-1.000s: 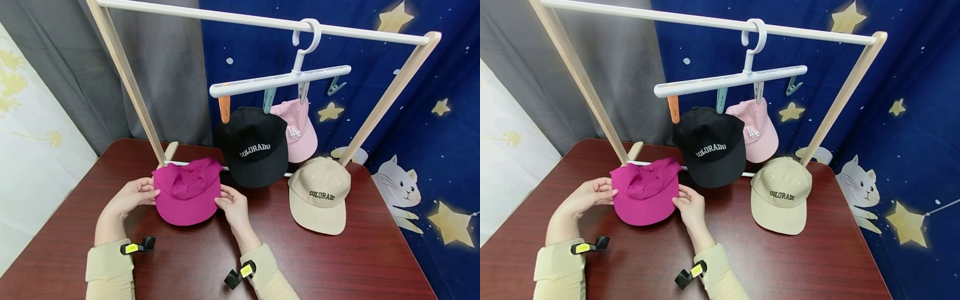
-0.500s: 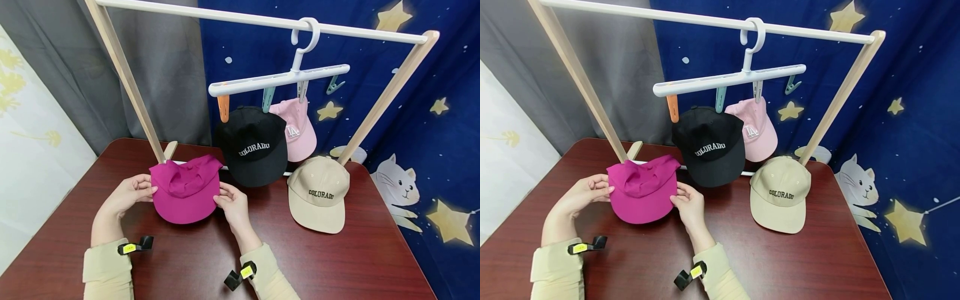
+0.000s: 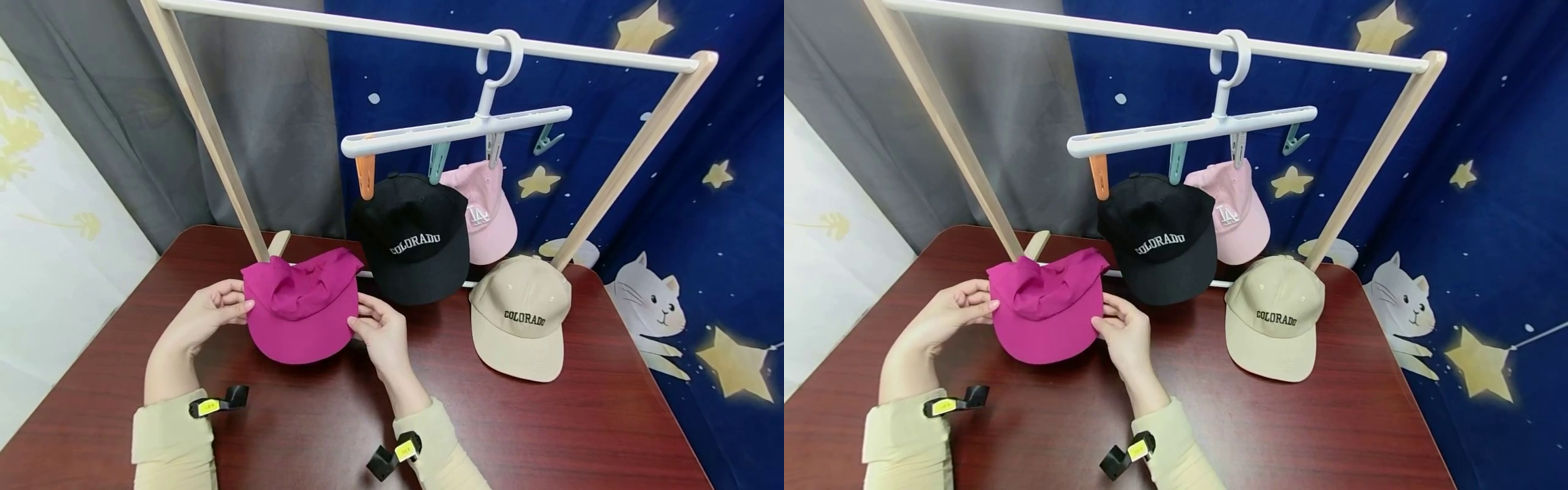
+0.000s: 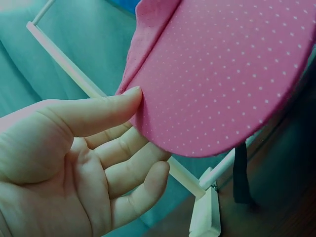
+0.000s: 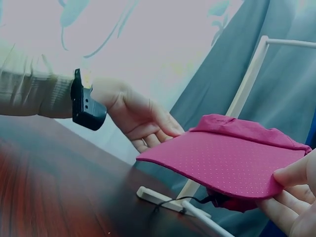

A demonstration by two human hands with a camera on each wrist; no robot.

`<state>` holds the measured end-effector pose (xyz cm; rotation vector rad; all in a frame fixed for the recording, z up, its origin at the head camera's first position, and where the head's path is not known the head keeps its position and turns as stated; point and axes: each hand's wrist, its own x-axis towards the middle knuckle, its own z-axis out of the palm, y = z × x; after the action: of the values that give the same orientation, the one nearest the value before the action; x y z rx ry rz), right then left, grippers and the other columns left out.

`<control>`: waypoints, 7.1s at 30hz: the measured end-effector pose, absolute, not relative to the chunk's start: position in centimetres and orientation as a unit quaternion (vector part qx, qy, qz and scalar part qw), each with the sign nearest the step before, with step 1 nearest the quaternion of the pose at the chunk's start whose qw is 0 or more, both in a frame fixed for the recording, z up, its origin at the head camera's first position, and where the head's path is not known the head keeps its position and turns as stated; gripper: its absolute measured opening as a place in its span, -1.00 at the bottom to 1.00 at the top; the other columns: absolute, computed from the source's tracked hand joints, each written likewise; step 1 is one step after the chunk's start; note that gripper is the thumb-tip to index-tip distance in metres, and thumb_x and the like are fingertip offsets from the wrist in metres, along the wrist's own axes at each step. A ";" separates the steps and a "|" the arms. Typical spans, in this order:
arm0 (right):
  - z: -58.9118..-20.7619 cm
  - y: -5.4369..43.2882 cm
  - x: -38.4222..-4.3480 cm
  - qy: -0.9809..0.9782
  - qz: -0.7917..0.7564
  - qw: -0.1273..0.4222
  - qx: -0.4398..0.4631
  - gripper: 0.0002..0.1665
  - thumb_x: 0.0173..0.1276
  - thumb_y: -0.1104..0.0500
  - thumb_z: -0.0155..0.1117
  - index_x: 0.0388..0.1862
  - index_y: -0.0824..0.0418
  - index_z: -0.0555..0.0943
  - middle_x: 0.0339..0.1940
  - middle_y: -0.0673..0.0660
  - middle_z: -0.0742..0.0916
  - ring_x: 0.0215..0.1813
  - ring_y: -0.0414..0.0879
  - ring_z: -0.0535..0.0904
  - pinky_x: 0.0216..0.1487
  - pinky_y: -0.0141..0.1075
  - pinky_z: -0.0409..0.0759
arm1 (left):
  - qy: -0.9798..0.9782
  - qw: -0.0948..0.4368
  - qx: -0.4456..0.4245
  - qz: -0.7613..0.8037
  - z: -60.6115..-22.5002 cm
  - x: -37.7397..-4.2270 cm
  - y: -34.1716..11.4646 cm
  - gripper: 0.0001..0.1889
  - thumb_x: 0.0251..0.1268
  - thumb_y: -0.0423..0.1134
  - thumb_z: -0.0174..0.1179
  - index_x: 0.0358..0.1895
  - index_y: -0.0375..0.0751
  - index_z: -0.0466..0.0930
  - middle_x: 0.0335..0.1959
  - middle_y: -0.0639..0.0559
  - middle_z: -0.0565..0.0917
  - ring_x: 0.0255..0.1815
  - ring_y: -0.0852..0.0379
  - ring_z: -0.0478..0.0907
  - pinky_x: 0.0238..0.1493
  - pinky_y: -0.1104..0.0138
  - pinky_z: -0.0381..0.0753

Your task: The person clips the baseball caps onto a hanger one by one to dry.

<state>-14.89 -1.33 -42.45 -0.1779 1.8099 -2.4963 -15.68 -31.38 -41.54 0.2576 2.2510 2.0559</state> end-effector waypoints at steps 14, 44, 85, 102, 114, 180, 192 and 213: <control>-40.1 -0.8 -13.9 0.552 -0.829 0.016 -0.093 -0.51 0.14 0.62 0.22 0.11 0.53 0.51 -0.28 0.20 0.67 -0.37 -0.20 0.65 -0.34 -0.30 0.65 | 0.719 0.024 0.107 0.687 -40.8 -15.5 -31.1 -0.72 0.33 -0.49 0.11 -0.01 -0.05 0.52 -0.29 0.08 0.70 -0.40 0.15 0.65 -0.28 0.33 0.64; -36.9 0.4 -12.5 0.514 -0.846 -0.027 -0.140 -0.50 0.12 0.65 0.17 0.11 0.62 0.44 -0.30 0.10 0.68 -0.36 -0.19 0.64 -0.33 -0.33 0.64 | 0.654 -0.034 0.147 0.742 -38.9 -14.9 -28.5 -0.71 0.40 -0.53 -0.04 0.01 -0.15 0.56 -0.42 0.05 0.65 -0.53 0.21 0.54 -0.37 0.39 0.58; -32.8 4.0 -17.2 0.683 -0.706 -0.065 -0.176 -0.62 0.18 0.52 0.27 0.02 0.47 0.60 -0.26 0.32 0.70 -0.33 -0.16 0.65 -0.22 -0.26 0.65 | 0.373 -0.048 0.151 0.914 -40.0 -17.0 -22.5 -0.69 0.49 -0.51 -0.25 -0.05 -0.27 0.53 -0.16 -0.07 0.63 -0.19 0.10 0.60 -0.17 0.34 0.58; -28.5 4.6 -19.6 0.681 -0.690 -0.122 -0.213 -0.71 0.28 0.47 0.22 -0.01 0.54 0.57 -0.20 0.44 0.68 -0.28 -0.04 0.69 -0.20 -0.15 0.65 | 0.356 -0.050 0.144 0.922 -40.1 -17.2 -22.4 -0.71 0.50 -0.49 -0.22 -0.03 -0.26 0.53 -0.13 -0.07 0.62 -0.15 0.09 0.59 -0.15 0.32 0.57; -25.1 3.4 -21.7 0.683 -0.683 -0.127 -0.224 -0.49 0.29 0.36 0.29 0.22 0.44 0.47 0.10 0.30 0.63 0.08 -0.01 0.61 0.11 -0.29 0.50 | 0.352 -0.052 0.144 0.923 -40.3 -17.3 -22.5 -0.74 0.50 -0.48 -0.20 -0.06 -0.28 0.53 -0.15 -0.08 0.61 -0.15 0.10 0.59 -0.14 0.33 0.57; -22.5 0.4 -25.6 0.729 -0.667 -0.029 -0.149 -0.69 0.32 0.14 0.32 -0.03 0.29 0.66 -0.27 0.07 0.71 -0.49 -0.17 0.40 -0.51 -0.41 0.37 | 0.315 -0.053 0.163 0.934 -38.2 -18.3 -24.9 -0.74 0.47 -0.53 -0.21 -0.05 -0.37 0.51 -0.15 -0.14 0.62 -0.14 0.06 0.59 -0.14 0.32 0.56; -22.7 -0.2 -25.7 0.706 -0.688 -0.075 -0.149 -0.76 0.28 0.27 0.33 -0.13 0.41 0.67 -0.41 0.05 0.70 -0.38 -0.19 0.48 -0.37 -0.42 0.38 | 0.329 -0.064 0.159 0.928 -37.9 -18.5 -25.0 -0.76 0.46 -0.52 -0.17 -0.03 -0.36 0.51 -0.13 -0.13 0.61 -0.13 0.07 0.59 -0.13 0.33 0.56; -22.8 0.1 -25.2 0.710 -0.685 -0.095 -0.136 -0.81 0.25 0.33 0.35 -0.20 0.43 0.69 -0.39 0.15 0.74 -0.27 -0.14 0.61 -0.10 -0.33 0.54 | 0.328 -0.091 0.151 0.928 -37.7 -18.4 -24.1 -0.76 0.45 -0.53 -0.16 -0.04 -0.34 0.50 -0.17 -0.13 0.61 -0.16 0.07 0.59 -0.15 0.34 0.56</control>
<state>-25.24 0.09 -22.84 -0.4557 2.3757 -2.2912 -18.36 -24.07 -37.74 0.5049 1.0950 3.0973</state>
